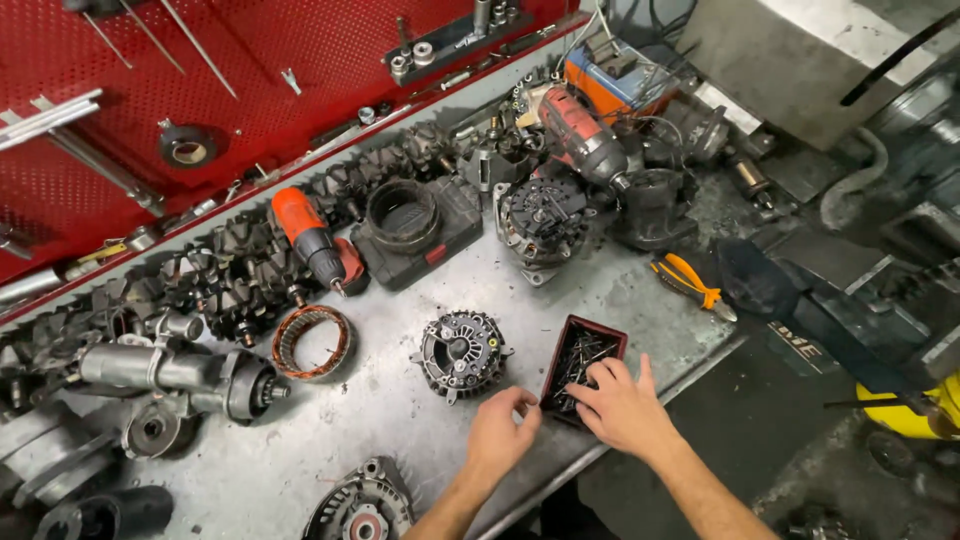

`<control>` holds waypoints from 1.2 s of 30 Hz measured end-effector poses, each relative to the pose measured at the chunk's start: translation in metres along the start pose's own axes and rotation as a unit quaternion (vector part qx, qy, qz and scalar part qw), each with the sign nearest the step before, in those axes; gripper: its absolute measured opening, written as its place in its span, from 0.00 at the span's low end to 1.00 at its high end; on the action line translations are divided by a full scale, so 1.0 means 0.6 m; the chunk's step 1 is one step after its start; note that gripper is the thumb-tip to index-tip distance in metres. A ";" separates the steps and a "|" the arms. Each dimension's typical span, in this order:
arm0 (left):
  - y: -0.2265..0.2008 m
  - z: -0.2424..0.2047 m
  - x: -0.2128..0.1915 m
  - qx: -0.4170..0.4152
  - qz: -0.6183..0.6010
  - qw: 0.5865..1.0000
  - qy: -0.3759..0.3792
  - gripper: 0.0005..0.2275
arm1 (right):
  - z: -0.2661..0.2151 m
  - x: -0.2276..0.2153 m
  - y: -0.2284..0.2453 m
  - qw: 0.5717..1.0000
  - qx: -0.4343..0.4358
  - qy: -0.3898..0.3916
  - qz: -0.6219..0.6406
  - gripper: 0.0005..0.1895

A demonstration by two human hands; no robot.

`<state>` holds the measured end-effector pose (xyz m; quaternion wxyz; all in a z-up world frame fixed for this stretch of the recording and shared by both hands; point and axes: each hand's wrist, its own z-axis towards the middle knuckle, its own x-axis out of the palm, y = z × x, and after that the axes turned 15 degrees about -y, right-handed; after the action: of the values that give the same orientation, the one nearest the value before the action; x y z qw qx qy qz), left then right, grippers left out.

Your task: The person handles two alternator halves on a workbench, then retrieves a red box of screws from a wall rack. They pour the screws onto the table, select a few, and insert them into the alternator housing by hand.

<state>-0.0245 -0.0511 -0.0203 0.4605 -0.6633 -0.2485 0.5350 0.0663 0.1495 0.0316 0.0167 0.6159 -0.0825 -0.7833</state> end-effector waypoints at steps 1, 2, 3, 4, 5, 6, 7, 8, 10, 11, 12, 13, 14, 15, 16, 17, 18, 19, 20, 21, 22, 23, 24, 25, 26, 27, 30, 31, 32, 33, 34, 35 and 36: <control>-0.009 0.006 0.001 -0.001 0.000 1.000 0.000 0.10 | 0.004 0.005 -0.005 1.000 -0.001 0.001 0.000 0.16; -0.015 0.003 0.000 0.031 -0.003 0.999 0.017 0.10 | 0.005 0.012 -0.006 1.000 0.011 -0.005 -0.010 0.12; -0.020 0.001 -0.002 0.062 -0.007 0.997 0.035 0.10 | 0.005 0.020 -0.007 0.999 0.023 -0.012 -0.020 0.09; -0.025 0.000 0.002 0.057 -0.006 0.998 0.032 0.10 | 0.008 0.032 -0.008 1.000 0.019 -0.008 -0.018 0.09; -0.030 0.000 0.007 0.054 0.001 0.998 0.025 0.10 | 0.011 0.043 -0.010 0.999 0.024 -0.034 -0.022 0.09; -0.037 0.003 0.011 0.053 0.008 0.998 0.020 0.09 | 0.015 0.054 -0.013 0.997 0.031 -0.061 -0.027 0.10; -0.033 0.003 0.015 0.051 0.009 0.998 0.019 0.09 | 0.019 0.057 -0.014 0.997 0.029 -0.060 -0.025 0.10; -0.029 0.003 0.018 0.064 0.005 0.998 0.011 0.09 | 0.025 0.061 -0.016 0.998 0.008 -0.062 -0.029 0.08; -0.024 0.001 0.021 0.074 0.002 0.997 0.005 0.09 | 0.032 0.066 -0.018 0.998 -0.013 -0.061 -0.031 0.07; -0.022 -0.002 0.020 0.048 0.002 0.999 0.018 0.09 | 0.034 0.068 -0.019 0.998 -0.020 -0.031 -0.042 0.07; -0.021 -0.005 0.020 0.021 0.002 0.999 0.031 0.10 | 0.036 0.068 -0.021 0.998 -0.028 0.001 -0.055 0.08; -0.013 -0.008 0.021 0.019 0.002 0.999 0.033 0.10 | 0.039 0.063 -0.022 0.998 -0.027 0.004 -0.054 0.08; -0.005 -0.013 0.022 0.031 -0.012 0.999 0.025 0.09 | 0.042 0.058 -0.022 0.998 -0.024 0.025 -0.057 0.09; 0.004 -0.018 0.022 0.044 -0.026 0.999 0.017 0.09 | 0.045 0.053 -0.021 0.997 -0.021 0.047 -0.060 0.11; 0.002 -0.020 0.019 0.039 -0.026 0.999 0.017 0.09 | 0.045 0.056 -0.027 0.997 -0.022 0.051 -0.059 0.11; -0.001 -0.023 0.017 0.037 -0.017 0.999 0.027 0.10 | 0.045 0.059 -0.032 0.996 -0.020 0.065 -0.049 0.12; -0.003 -0.024 0.013 0.035 -0.007 0.999 0.036 0.12 | 0.046 0.063 -0.036 0.996 -0.018 0.078 -0.037 0.13; -0.005 -0.027 0.015 0.031 -0.007 0.999 0.036 0.12 | 0.051 0.059 -0.034 0.996 -0.020 0.082 -0.036 0.13; -0.008 -0.028 0.018 0.065 0.007 0.997 0.029 0.13 | 0.055 0.055 -0.033 0.995 -0.012 0.097 -0.021 0.13; -0.011 -0.029 0.021 0.100 0.021 0.995 0.022 0.15 | 0.059 0.051 -0.032 0.994 -0.003 0.111 -0.006 0.12; -0.016 -0.030 0.023 0.097 0.020 0.995 0.023 0.15 | 0.061 0.051 -0.031 0.993 -0.004 0.114 -0.007 0.12; -0.022 -0.031 0.025 0.100 0.081 0.990 0.052 0.18 | 0.062 0.051 -0.030 0.992 0.002 0.126 -0.003 0.12; -0.027 -0.029 0.027 0.105 0.143 0.981 0.080 0.22 | 0.065 0.050 -0.030 0.991 0.007 0.137 0.000 0.13; -0.027 -0.029 0.032 0.103 0.141 0.981 0.080 0.22 | 0.064 0.053 -0.030 0.990 0.007 0.138 -0.001 0.13; -0.027 -0.027 0.035 0.094 0.162 0.977 0.099 0.23 | 0.065 0.056 -0.030 0.991 0.009 0.131 -0.001 0.12; -0.026 -0.026 0.039 0.085 0.183 0.972 0.118 0.25 | 0.066 0.060 -0.030 0.992 0.012 0.124 0.000 0.11; -0.026 -0.027 0.040 0.088 0.178 0.972 0.123 0.22 | 0.064 0.082 -0.043 0.994 0.003 0.107 -0.004 0.10; -0.019 -0.030 0.044 0.087 0.177 0.972 0.127 0.22 | 0.058 0.084 -0.041 0.994 0.006 0.110 -0.004 0.10; -0.013 -0.028 0.049 0.090 0.179 0.973 0.112 0.19 | 0.057 0.087 -0.042 0.995 -0.001 0.100 -0.014 0.10; -0.008 -0.026 0.054 0.093 0.181 0.974 0.098 0.17 | 0.057 0.089 -0.042 0.996 -0.007 0.089 -0.024 0.10; -0.006 -0.027 0.053 0.092 0.181 0.974 0.098 0.17 | 0.059 0.088 -0.037 0.996 -0.008 0.090 -0.024 0.10; -0.004 -0.027 0.053 0.098 0.175 0.975 0.094 0.16 | 0.061 0.087 -0.033 0.996 0.000 0.087 -0.030 0.10; -0.003 -0.028 0.053 0.106 0.168 0.976 0.092 0.15 | 0.061 0.086 -0.030 0.996 0.010 0.084 -0.036 0.10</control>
<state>0.0012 -0.0300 -0.0341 0.4527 -0.6897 -0.0321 0.5642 0.0199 0.1646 -0.0124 -0.0108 0.6824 -0.0663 -0.7279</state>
